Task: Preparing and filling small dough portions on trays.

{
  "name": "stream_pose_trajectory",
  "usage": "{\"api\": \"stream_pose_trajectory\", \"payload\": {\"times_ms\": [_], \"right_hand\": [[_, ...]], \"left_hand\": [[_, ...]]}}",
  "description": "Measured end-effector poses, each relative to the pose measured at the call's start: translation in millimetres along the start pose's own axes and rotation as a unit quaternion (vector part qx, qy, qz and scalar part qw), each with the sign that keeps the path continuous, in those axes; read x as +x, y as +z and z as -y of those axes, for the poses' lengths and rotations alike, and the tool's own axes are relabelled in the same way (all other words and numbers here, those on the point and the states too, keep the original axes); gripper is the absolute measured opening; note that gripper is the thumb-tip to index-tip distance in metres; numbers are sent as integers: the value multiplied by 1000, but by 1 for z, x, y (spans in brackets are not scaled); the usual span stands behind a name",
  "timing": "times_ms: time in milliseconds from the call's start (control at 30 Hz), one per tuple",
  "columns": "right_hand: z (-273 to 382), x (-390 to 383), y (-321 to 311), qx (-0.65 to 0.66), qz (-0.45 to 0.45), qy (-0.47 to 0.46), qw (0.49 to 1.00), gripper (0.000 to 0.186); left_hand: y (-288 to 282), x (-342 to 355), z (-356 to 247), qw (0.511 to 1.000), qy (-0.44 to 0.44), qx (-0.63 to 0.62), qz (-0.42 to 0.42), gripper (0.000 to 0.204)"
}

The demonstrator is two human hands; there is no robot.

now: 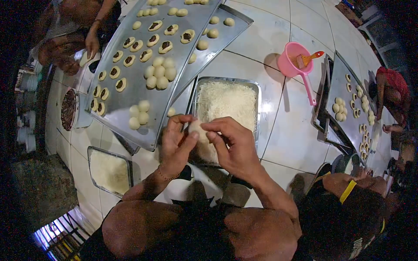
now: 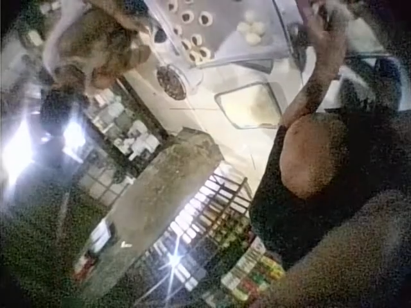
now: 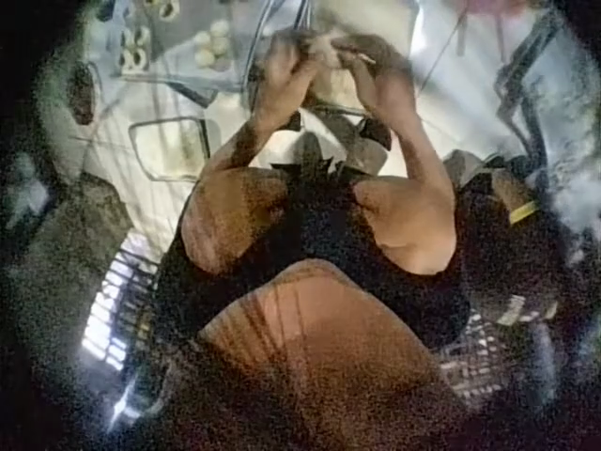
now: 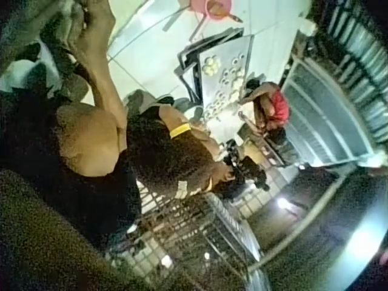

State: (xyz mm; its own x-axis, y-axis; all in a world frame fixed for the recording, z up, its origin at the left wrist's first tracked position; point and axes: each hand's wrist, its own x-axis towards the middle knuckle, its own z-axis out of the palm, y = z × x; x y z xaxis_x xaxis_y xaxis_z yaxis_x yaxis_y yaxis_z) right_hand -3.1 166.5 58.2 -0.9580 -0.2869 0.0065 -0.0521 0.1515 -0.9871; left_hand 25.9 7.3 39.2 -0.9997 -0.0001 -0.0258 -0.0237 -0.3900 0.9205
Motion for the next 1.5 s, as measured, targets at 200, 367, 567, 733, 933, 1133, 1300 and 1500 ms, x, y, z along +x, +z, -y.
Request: {"api": "stream_pose_trajectory", "payload": {"times_ms": [200,367,567,733,933,1133,1300,1500], "right_hand": [[-1,1,-3,50,2,17,999,13],[3,-1,2,-13,30,32,999,15],[15,-8,4,-120,108,-104,981,26],[17,-15,32,-38,125,-64,989,23],[19,-5,26,-101,87,-113,985,21],[11,-1,3,-107,90,-121,983,21],[-54,-2,-32,-124,-73,17,989,20],[-135,-18,-34,-422,106,103,894,22]], "left_hand": [[-5,-1,-5,995,-58,67,39,37],[-3,-4,4,992,-115,20,39,32],[-37,-15,-6,907,-308,-276,74,32],[-67,-24,-29,908,-325,-257,60,32],[-170,54,-40,852,161,477,-140,35],[-240,72,-11,764,157,616,104,28],[-248,70,-8,808,79,544,-212,24],[-300,103,-23,642,-117,710,-267,29]]}}
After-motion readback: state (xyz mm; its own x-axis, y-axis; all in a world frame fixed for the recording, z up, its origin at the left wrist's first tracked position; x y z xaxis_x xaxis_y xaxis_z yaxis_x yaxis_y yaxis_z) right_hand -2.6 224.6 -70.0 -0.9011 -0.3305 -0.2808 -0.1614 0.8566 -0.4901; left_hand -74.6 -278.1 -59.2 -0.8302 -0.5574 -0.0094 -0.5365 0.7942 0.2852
